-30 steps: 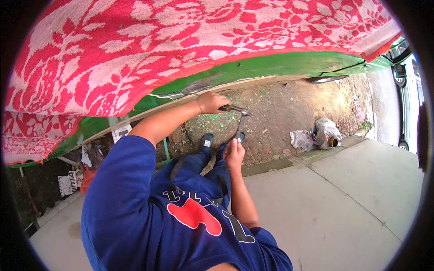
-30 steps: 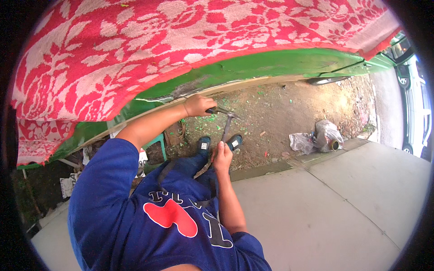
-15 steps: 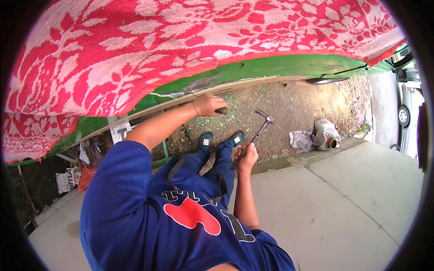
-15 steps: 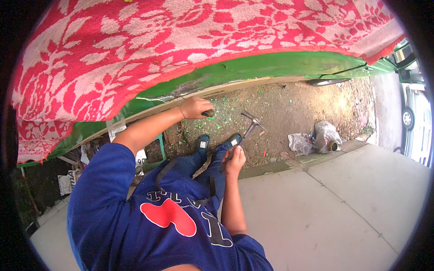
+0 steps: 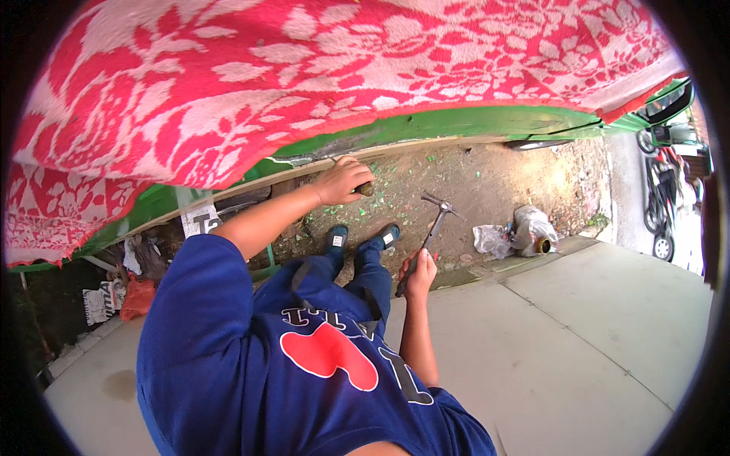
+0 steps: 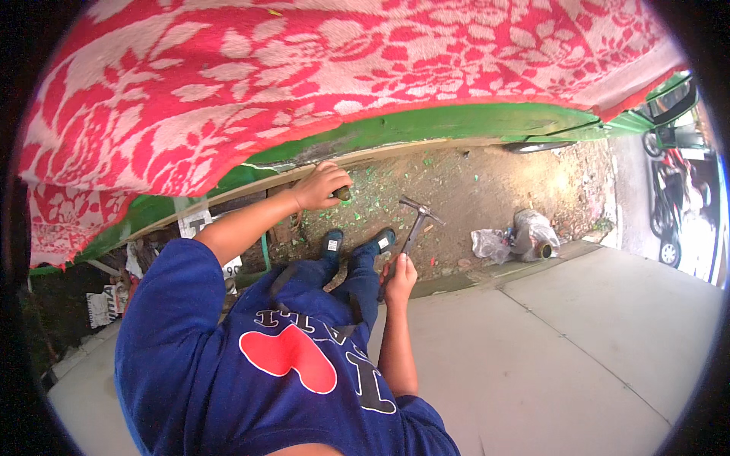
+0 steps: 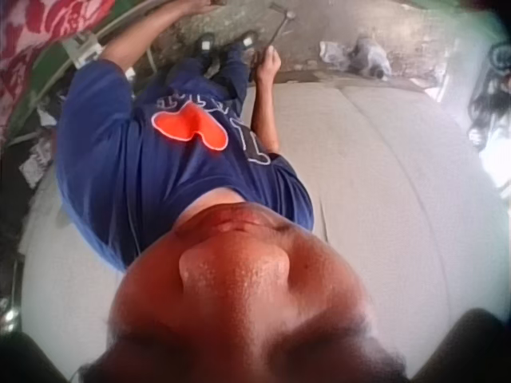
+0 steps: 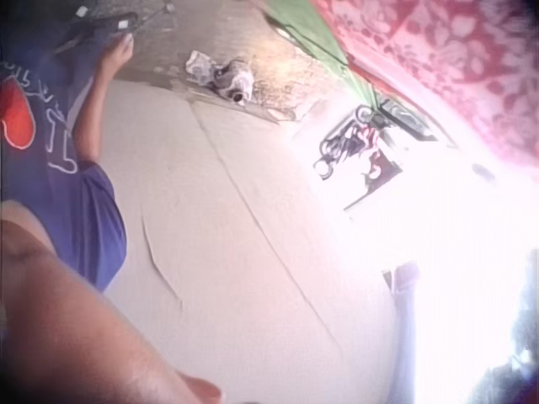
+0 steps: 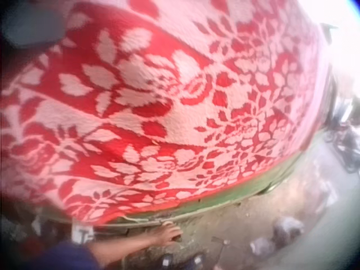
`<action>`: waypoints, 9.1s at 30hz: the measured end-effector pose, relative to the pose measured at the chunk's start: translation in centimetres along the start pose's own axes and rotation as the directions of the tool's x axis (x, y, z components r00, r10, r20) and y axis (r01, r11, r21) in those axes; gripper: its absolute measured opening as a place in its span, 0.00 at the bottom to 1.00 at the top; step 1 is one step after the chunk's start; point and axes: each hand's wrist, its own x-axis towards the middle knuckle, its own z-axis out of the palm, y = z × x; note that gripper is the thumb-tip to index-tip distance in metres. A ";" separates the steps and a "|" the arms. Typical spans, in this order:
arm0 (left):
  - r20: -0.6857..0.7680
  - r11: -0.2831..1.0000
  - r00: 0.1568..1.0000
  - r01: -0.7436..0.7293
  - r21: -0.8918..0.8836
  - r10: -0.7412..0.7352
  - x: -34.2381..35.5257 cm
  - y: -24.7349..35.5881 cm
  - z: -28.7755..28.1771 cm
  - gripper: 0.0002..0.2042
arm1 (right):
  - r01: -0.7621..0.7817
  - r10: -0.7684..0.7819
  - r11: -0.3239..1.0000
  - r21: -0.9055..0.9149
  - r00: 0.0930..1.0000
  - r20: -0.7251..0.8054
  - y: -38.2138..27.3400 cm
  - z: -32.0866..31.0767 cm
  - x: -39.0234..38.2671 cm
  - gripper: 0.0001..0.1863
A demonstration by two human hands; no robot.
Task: The person uses a spray can and a metal scraper to treat a damaged area on the green car hood. They then use a hammer and a small metal tool to tap and smooth the same area repeatedly.
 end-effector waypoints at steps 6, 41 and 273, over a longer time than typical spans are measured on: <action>-0.185 0.937 0.925 0.346 0.045 -0.332 -2.6 4.9 -2.4 0.22 | 0.118 -0.107 0.978 -0.174 0.992 0.072 -5.0 -2.3 -0.9 0.21; -0.549 0.610 0.292 0.528 -0.590 -0.783 -1.0 9.5 4.8 0.17 | 0.356 0.340 0.679 -0.642 0.622 0.705 -23.7 0.6 17.3 0.20; -0.788 0.893 0.422 0.241 -0.381 -0.449 -6.1 7.1 0.5 0.12 | 0.906 -0.018 0.134 -0.401 0.407 0.913 -19.7 10.3 8.5 0.16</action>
